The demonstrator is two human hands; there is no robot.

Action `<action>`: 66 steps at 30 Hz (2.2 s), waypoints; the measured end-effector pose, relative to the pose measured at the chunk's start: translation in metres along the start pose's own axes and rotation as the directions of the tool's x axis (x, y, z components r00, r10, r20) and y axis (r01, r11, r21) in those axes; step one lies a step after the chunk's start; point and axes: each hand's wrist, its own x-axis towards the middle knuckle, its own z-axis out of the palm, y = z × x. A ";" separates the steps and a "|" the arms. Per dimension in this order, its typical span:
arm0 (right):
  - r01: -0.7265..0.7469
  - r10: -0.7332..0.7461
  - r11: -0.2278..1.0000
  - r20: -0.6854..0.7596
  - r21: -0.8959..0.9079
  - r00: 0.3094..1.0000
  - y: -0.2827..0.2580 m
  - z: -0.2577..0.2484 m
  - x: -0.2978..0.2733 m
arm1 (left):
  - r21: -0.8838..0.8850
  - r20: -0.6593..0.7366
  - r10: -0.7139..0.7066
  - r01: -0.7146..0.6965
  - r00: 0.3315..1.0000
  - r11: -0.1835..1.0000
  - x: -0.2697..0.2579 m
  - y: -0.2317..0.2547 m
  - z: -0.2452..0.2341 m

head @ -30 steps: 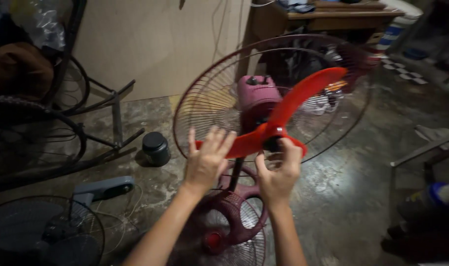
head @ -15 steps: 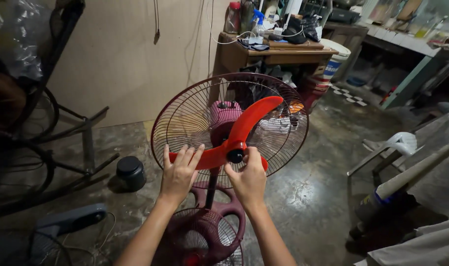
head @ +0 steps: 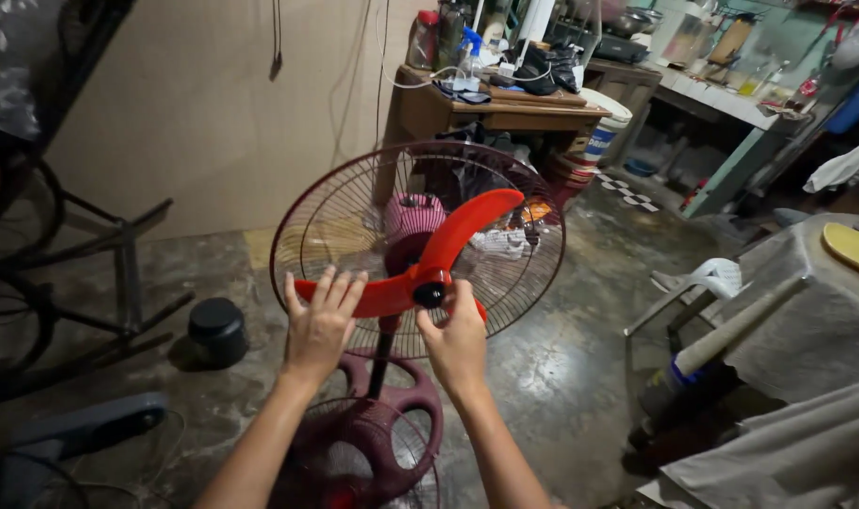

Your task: The person assembles a standing electric fan by hand. They attach the red fan blades to the motor hub, secure the blades with a black nut, then fit and lock the front wire cage onto the fan head.

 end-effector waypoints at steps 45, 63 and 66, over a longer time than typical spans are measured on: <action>-0.219 0.230 0.939 -0.012 0.266 0.973 0.024 0.002 -0.005 | 0.108 0.035 -0.023 0.019 0.999 0.994 -0.019 0.007 0.017; -0.327 0.326 0.861 0.071 0.390 0.943 0.044 0.016 -0.004 | 0.089 0.017 -0.022 0.021 1.000 0.996 -0.015 0.006 0.009; -0.513 0.483 0.736 0.187 0.441 0.855 0.048 0.016 -0.002 | 0.096 0.021 -0.022 0.020 1.000 0.995 -0.016 0.006 0.011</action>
